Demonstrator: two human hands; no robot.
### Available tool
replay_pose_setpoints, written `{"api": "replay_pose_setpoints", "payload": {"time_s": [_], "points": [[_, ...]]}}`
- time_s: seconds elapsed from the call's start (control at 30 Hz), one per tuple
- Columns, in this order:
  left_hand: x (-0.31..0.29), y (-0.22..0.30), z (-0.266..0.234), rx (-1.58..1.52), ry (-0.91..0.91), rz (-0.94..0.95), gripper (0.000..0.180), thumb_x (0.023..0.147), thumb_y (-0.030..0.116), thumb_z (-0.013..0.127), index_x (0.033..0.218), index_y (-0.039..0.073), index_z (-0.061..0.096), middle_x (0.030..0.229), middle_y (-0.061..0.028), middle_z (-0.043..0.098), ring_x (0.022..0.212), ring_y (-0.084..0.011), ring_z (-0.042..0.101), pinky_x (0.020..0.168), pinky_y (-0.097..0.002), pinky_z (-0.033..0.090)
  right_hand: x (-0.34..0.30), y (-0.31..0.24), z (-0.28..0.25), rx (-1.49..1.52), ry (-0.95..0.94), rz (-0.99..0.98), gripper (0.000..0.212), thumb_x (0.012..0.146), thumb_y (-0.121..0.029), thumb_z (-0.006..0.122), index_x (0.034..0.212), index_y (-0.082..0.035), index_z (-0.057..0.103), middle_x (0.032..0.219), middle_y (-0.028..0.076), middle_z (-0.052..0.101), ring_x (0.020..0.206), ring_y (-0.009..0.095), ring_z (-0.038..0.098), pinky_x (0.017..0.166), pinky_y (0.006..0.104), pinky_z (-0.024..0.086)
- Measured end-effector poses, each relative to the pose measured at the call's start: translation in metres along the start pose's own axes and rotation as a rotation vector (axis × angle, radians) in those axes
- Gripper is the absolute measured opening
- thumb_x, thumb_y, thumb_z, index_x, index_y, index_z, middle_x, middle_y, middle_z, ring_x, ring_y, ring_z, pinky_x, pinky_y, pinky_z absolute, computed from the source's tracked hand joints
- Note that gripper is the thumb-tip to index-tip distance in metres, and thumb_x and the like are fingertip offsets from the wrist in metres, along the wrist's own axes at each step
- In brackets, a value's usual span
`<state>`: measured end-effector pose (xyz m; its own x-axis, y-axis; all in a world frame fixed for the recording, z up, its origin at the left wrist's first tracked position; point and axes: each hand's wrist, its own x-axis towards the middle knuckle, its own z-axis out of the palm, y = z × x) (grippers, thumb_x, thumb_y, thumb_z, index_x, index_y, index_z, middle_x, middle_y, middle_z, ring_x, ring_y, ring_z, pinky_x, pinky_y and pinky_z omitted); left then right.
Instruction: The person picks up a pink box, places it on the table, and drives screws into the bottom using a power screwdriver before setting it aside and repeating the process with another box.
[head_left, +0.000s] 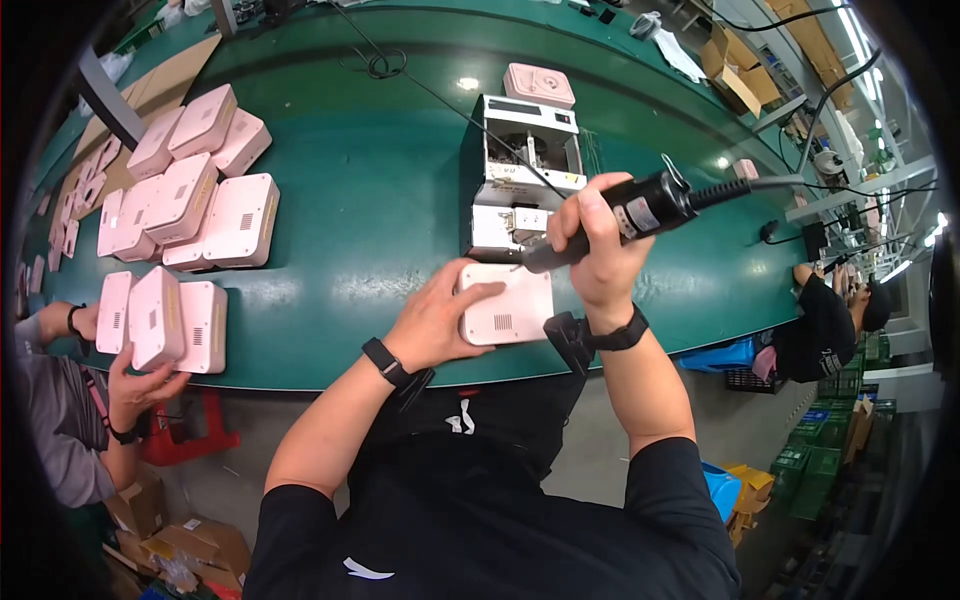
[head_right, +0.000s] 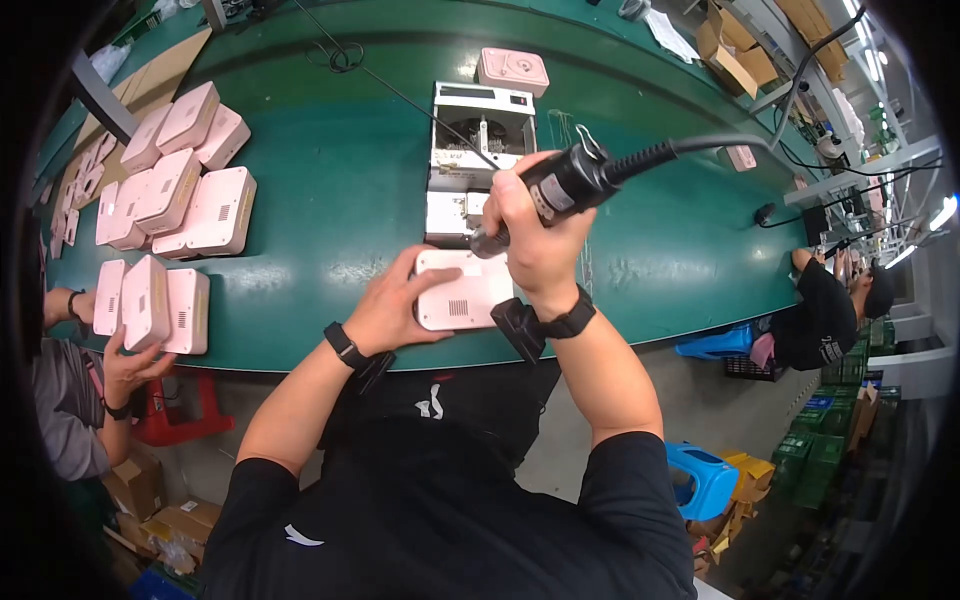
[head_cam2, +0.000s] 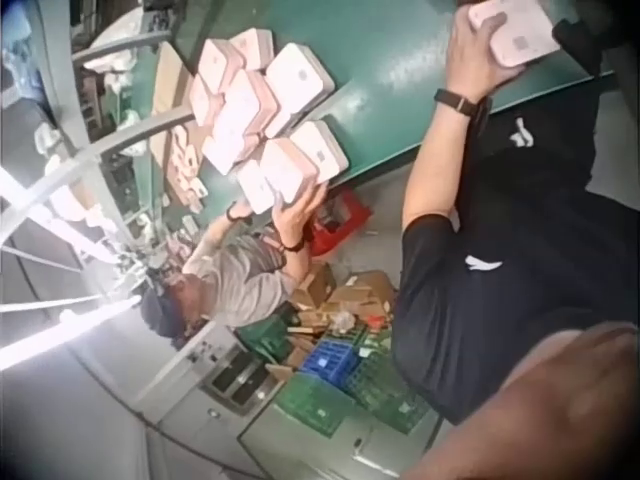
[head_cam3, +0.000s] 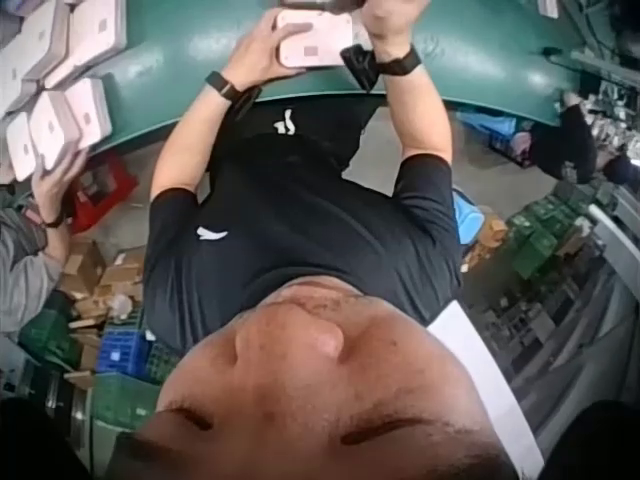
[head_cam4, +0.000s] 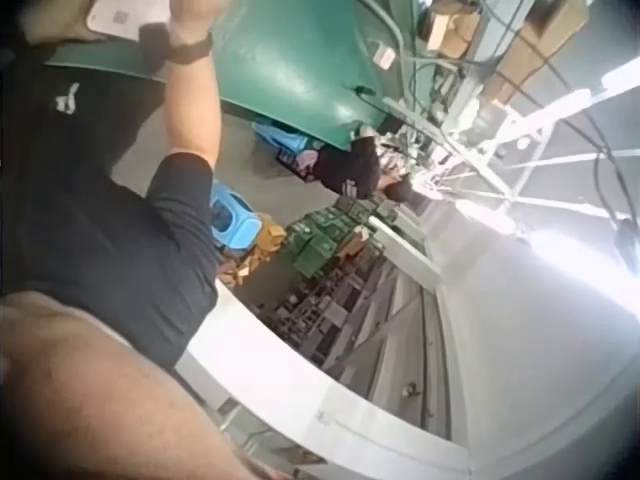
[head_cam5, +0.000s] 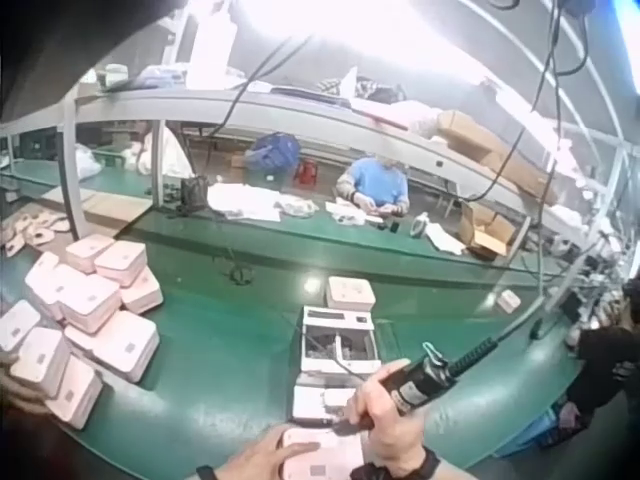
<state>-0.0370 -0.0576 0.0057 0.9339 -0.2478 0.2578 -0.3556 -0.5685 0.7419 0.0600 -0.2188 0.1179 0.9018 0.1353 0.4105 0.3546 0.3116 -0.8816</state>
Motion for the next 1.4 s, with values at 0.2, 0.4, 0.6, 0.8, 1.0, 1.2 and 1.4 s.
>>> {"api": "replay_pose_setpoints", "payload": {"time_s": [0.2, 0.4, 0.6, 0.8, 1.0, 1.2, 1.4], "points": [[0.007, 0.011, 0.019, -0.012, -0.029, 0.018, 0.075, 0.06, 0.028, 0.089, 0.129, 0.024, 0.059, 0.134, -0.0126, 0.046, 0.116, -0.0359, 0.056, 0.094, -0.0447, 0.051, 0.016, -0.029, -0.001, -0.001, -0.024, -0.097, 0.011, 0.093, -0.01, 0.055, 0.095, -0.002, 0.048, 0.062, 0.009, 0.05, 0.049, 0.017, 0.048, 0.05, 0.0333, 0.045], [0.017, 0.012, 0.017, -0.006, -0.043, -0.002, 0.074, 0.061, 0.031, 0.088, 0.129, 0.025, 0.059, 0.133, -0.0119, 0.047, 0.116, -0.035, 0.057, 0.094, -0.0447, 0.051, 0.032, -0.016, 0.002, -0.071, -0.057, -0.051, 0.011, 0.093, -0.01, 0.054, 0.095, -0.001, 0.049, 0.063, 0.009, 0.05, 0.049, 0.018, 0.048, 0.05, 0.0338, 0.045], [0.017, 0.007, 0.02, -0.014, -0.014, 0.03, 0.075, 0.061, 0.032, 0.087, 0.13, 0.026, 0.058, 0.132, -0.0117, 0.047, 0.117, -0.0343, 0.056, 0.094, -0.0441, 0.051, 0.012, -0.027, 0.006, 0.0, -0.14, 0.023, 0.012, 0.093, -0.012, 0.054, 0.092, -0.002, 0.047, 0.063, 0.009, 0.05, 0.05, 0.018, 0.047, 0.051, 0.0351, 0.045], [0.017, 0.008, 0.019, -0.015, -0.038, -0.001, 0.074, 0.061, 0.03, 0.086, 0.129, 0.026, 0.059, 0.13, -0.0123, 0.048, 0.12, -0.0331, 0.054, 0.096, -0.0429, 0.05, 0.0, -0.021, 0.015, 0.03, -0.145, 0.071, 0.015, 0.093, -0.015, 0.054, 0.091, -0.003, 0.045, 0.063, 0.009, 0.049, 0.05, 0.017, 0.047, 0.052, 0.0354, 0.045], [0.019, 0.004, 0.023, 0.01, -0.003, 0.048, 0.071, 0.062, 0.03, 0.086, 0.128, 0.025, 0.06, 0.129, -0.0133, 0.048, 0.12, -0.0331, 0.053, 0.097, -0.0425, 0.049, -0.004, -0.003, 0.01, 0.02, -0.151, 0.072, 0.015, 0.092, -0.015, 0.054, 0.092, -0.003, 0.044, 0.063, 0.009, 0.049, 0.05, 0.017, 0.046, 0.052, 0.035, 0.045], [0.02, 0.001, 0.021, 0.03, -0.034, 0.054, 0.07, 0.062, 0.029, 0.086, 0.127, 0.024, 0.061, 0.13, -0.014, 0.047, 0.121, -0.0334, 0.053, 0.097, -0.0426, 0.049, -0.007, 0.001, 0.012, 0.042, -0.164, 0.065, 0.017, 0.093, -0.016, 0.055, 0.091, -0.004, 0.043, 0.063, 0.009, 0.049, 0.05, 0.016, 0.046, 0.052, 0.0346, 0.045], [0.019, 0.003, 0.024, 0.021, -0.001, 0.075, 0.072, 0.061, 0.028, 0.086, 0.128, 0.024, 0.06, 0.13, -0.0141, 0.047, 0.12, -0.034, 0.053, 0.097, -0.0431, 0.049, -0.008, 0.003, 0.013, 0.064, -0.138, 0.073, 0.015, 0.092, -0.013, 0.055, 0.091, -0.003, 0.044, 0.064, 0.009, 0.049, 0.05, 0.017, 0.047, 0.052, 0.034, 0.045]]}}
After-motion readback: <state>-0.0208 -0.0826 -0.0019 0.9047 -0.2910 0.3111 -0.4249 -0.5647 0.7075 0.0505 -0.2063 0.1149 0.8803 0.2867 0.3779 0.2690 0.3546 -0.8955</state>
